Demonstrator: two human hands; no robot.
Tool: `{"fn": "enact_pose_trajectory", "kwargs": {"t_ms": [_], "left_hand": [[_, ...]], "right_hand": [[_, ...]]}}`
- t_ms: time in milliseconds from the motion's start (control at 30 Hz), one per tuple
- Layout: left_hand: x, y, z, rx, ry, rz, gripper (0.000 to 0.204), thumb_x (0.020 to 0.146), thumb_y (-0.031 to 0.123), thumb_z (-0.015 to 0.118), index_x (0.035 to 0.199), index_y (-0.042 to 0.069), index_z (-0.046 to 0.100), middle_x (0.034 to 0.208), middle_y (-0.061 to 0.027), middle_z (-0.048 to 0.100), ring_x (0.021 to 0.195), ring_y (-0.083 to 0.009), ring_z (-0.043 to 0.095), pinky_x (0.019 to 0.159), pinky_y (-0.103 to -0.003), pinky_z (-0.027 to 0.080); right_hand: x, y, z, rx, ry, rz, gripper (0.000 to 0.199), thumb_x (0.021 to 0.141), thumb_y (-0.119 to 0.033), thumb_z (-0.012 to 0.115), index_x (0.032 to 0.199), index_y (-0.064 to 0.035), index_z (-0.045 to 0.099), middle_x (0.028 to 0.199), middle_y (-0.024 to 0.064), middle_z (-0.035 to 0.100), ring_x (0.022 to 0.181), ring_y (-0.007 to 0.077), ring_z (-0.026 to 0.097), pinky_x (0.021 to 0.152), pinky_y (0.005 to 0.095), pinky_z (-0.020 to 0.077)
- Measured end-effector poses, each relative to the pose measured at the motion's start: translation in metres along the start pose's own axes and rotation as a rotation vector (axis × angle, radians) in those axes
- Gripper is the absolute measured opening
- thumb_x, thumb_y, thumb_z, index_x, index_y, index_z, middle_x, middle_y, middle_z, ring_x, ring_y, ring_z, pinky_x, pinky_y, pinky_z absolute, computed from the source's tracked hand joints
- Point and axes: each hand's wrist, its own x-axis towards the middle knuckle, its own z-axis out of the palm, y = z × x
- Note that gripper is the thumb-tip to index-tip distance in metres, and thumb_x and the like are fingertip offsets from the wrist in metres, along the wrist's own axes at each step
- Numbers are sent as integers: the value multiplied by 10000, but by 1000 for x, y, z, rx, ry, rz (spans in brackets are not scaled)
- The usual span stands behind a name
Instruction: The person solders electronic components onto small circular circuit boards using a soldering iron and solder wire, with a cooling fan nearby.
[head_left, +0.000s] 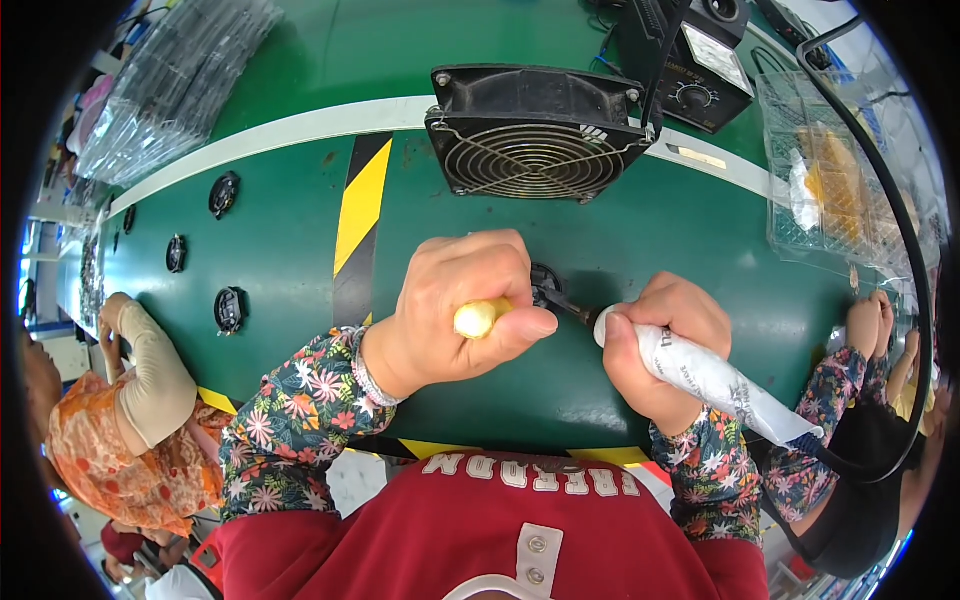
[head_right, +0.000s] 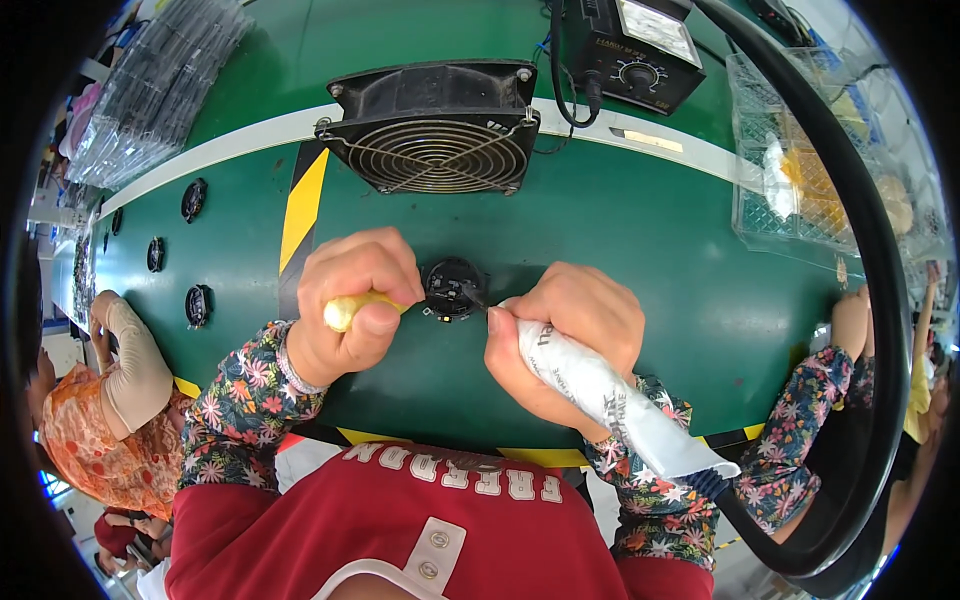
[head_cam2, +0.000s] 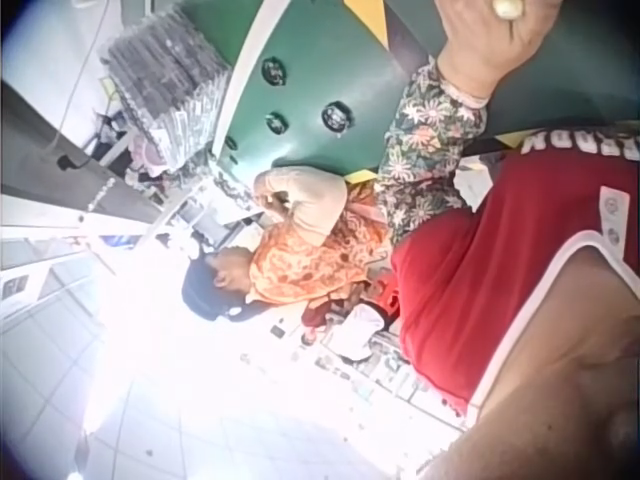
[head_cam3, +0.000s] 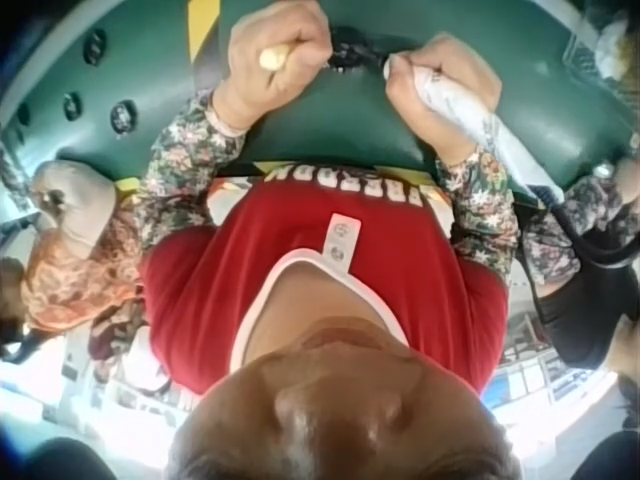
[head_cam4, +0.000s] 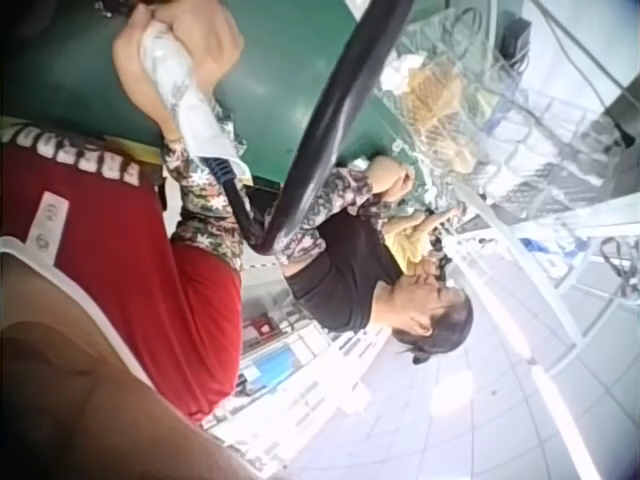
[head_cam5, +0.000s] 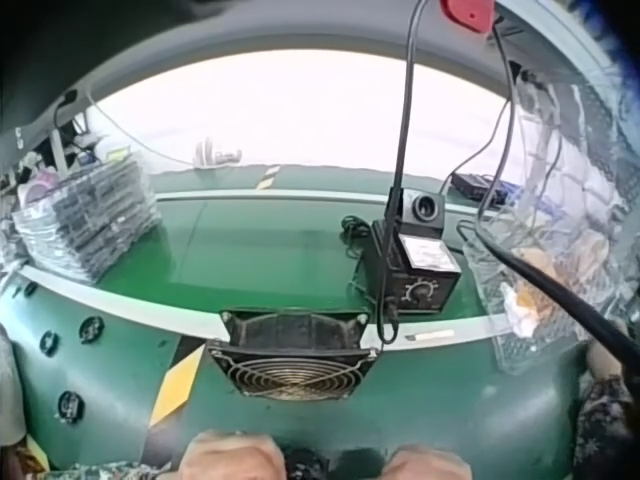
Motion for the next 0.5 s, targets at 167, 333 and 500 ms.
{"fn": "enact_pose_trajectory", "kwargs": {"t_ms": [167, 333, 500], "left_hand": [[0, -1, 1, -15, 11, 1, 361, 773, 327, 642, 601, 71, 455, 562, -52, 455, 459, -211, 450, 405, -291, 335], [-2, -2, 1, -30, 19, 1, 344, 781, 301, 634, 602, 68, 455, 566, -56, 467, 455, -209, 453, 405, -291, 335], [-2, 2, -5, -17, -34, -26, 376, 833, 356, 546, 630, 49, 466, 587, -75, 502, 476, -199, 478, 423, -281, 359]], "right_hand": [[-1, 0, 0, 0, 8, -17, 155, 598, -12, 665, 619, -57, 519, 514, 46, 468, 420, 202, 448, 404, 292, 332], [-2, 2, 2, 38, 48, -3, 144, 621, -22, 669, 639, -59, 531, 528, 47, 489, 433, 198, 464, 410, 292, 345], [0, 2, 3, 68, 26, 19, 142, 628, -24, 669, 652, -61, 534, 543, 48, 511, 442, 196, 478, 414, 288, 355]]}}
